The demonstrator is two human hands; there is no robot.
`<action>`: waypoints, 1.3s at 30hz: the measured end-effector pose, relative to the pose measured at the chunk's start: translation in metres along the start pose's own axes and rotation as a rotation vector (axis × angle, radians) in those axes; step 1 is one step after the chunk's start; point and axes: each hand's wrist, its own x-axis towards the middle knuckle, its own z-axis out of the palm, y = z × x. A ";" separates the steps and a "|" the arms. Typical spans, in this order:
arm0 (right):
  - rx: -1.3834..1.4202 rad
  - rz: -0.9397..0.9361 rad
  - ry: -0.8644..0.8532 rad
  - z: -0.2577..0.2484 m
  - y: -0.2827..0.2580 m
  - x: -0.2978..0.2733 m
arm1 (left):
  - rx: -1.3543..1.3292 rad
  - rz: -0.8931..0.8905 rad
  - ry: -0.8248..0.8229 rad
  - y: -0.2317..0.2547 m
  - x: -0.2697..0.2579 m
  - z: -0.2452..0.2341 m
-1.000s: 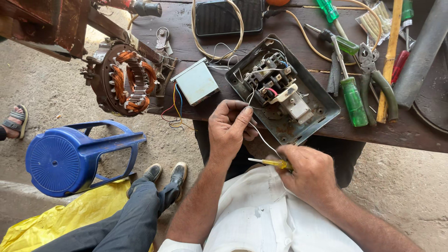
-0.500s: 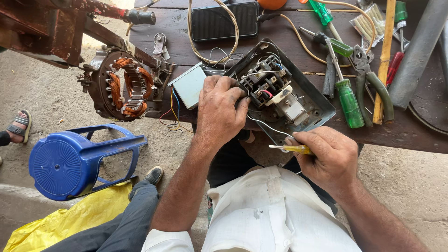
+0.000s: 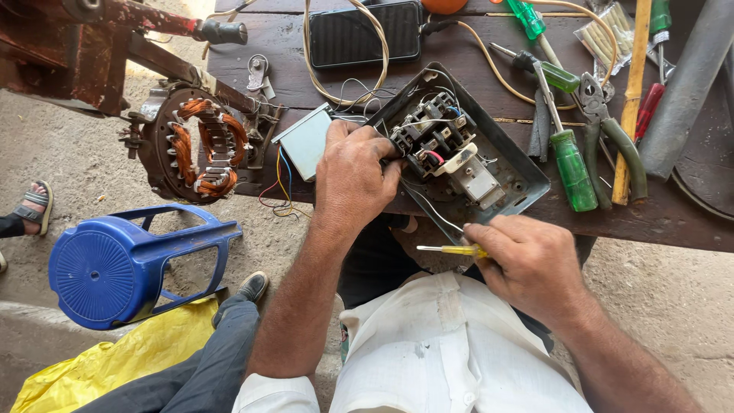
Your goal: The person repairs an electrical component by stripping wire ends with pliers and connecting them to terminals inside a metal box using a screwdriver. They repeatedly adjust and tighten connections while handling multiple wires.
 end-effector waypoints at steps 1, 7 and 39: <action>0.018 0.031 -0.014 0.001 -0.001 -0.003 | 0.011 -0.022 -0.022 0.001 0.001 -0.001; 0.056 0.090 -0.069 0.000 -0.003 -0.027 | 0.054 -0.050 -0.046 0.002 0.004 -0.002; -0.189 -0.327 0.054 -0.026 0.012 0.008 | -0.431 0.367 -0.038 0.032 -0.063 0.045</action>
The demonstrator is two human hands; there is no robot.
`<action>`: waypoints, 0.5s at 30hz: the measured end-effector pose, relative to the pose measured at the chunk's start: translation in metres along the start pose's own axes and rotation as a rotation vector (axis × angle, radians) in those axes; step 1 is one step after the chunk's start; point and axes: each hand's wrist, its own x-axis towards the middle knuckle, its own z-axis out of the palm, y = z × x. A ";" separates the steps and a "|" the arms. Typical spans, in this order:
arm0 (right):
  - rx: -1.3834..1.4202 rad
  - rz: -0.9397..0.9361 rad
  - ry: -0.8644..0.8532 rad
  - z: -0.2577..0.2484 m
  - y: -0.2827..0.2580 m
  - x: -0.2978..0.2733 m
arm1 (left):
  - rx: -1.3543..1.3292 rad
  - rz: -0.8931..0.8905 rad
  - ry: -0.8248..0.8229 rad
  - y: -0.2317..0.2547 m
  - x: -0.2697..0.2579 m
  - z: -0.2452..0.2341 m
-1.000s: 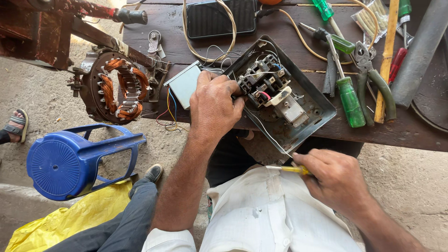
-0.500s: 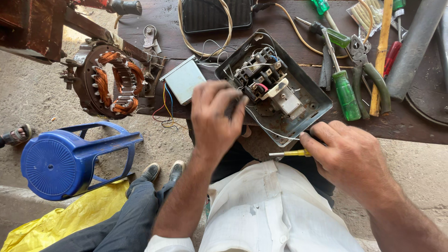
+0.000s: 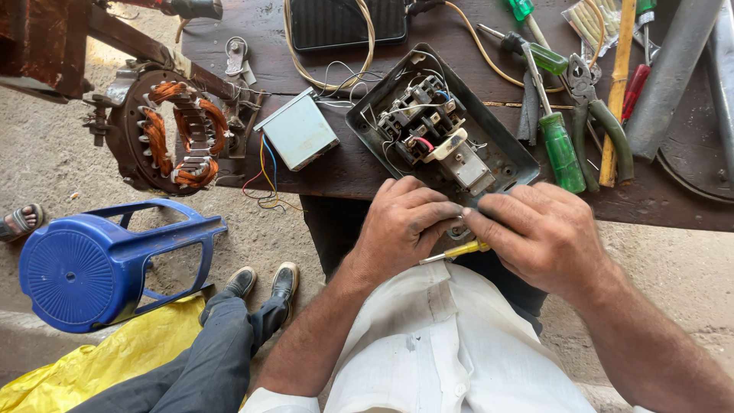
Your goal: The person repairs an electrical component by stripping wire ends with pliers and connecting them to terminals inside a metal box using a screwdriver. They repeatedly adjust and tighten connections while handling multiple wires.
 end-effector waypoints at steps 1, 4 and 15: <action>0.051 0.026 0.024 0.003 0.004 -0.001 | -0.009 -0.009 0.045 -0.001 -0.001 0.002; 0.247 0.175 0.103 0.011 0.022 -0.007 | -0.051 -0.039 0.168 -0.003 -0.004 0.008; 0.789 0.427 0.281 0.018 0.028 -0.033 | -0.094 -0.104 0.221 -0.006 -0.007 0.006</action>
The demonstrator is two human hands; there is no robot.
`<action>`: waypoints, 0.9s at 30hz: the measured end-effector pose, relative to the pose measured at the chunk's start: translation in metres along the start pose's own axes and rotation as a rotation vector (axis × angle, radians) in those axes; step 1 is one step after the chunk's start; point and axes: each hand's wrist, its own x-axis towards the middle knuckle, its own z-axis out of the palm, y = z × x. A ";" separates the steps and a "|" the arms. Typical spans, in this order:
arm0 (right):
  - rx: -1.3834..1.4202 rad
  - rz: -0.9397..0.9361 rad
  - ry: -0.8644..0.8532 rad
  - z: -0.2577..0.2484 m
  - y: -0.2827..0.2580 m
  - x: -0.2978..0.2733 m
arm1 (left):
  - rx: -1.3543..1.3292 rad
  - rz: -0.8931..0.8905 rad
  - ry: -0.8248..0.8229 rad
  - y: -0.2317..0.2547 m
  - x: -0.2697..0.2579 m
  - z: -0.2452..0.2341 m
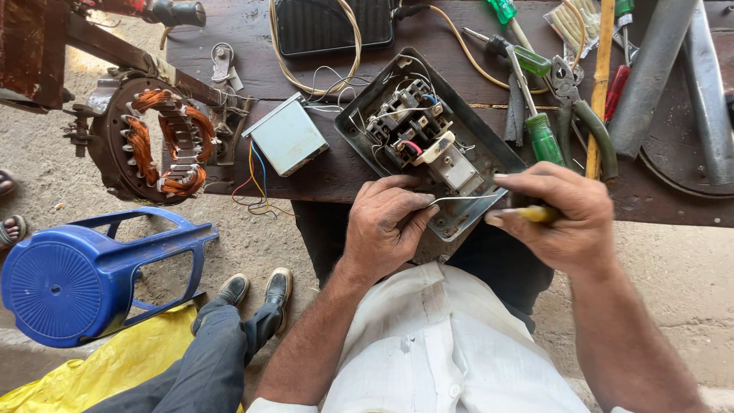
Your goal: The person repairs an electrical component by stripping wire ends with pliers and connecting them to terminals inside a metal box using a screwdriver. They repeatedly adjust and tighten connections while handling multiple wires.
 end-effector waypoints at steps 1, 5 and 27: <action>-0.019 0.011 0.003 0.006 0.000 -0.001 | 0.016 0.009 -0.004 0.001 0.000 0.000; -0.062 0.052 -0.011 0.021 -0.003 -0.001 | 0.052 0.028 0.026 0.006 -0.003 0.002; -0.837 0.232 0.232 -0.048 0.048 0.040 | -0.045 0.033 0.098 0.018 0.001 0.001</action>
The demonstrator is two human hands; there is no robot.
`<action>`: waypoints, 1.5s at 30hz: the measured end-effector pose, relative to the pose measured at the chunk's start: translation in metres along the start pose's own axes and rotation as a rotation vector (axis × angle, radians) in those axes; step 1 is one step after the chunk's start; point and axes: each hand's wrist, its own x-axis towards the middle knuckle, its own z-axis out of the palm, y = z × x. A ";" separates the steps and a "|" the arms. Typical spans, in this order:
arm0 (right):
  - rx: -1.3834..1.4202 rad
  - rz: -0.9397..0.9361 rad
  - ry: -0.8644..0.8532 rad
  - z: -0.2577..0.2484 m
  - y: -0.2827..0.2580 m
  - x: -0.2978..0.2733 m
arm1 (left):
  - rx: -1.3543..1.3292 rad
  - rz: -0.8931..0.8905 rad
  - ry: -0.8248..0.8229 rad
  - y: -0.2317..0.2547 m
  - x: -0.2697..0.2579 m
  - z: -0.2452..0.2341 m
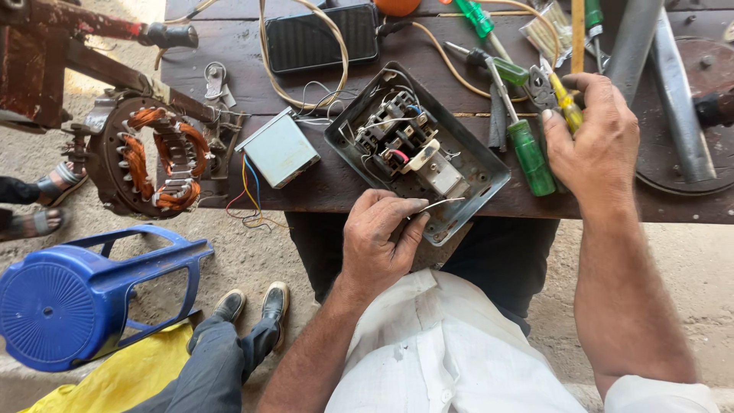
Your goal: The person repairs an electrical component by stripping wire ends with pliers and connecting them to terminals inside a metal box using a screwdriver. They repeatedly adjust and tighten connections while handling multiple wires.
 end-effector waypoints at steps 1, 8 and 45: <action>-0.041 -0.004 0.034 0.003 0.005 0.001 | -0.014 -0.017 -0.006 0.001 0.001 0.000; -0.273 -0.098 0.047 0.007 0.017 -0.029 | -0.107 -0.032 0.016 0.004 0.003 -0.006; 1.616 -0.236 -0.266 -0.058 -0.039 -0.053 | -0.813 -0.434 -0.139 -0.013 -0.024 0.006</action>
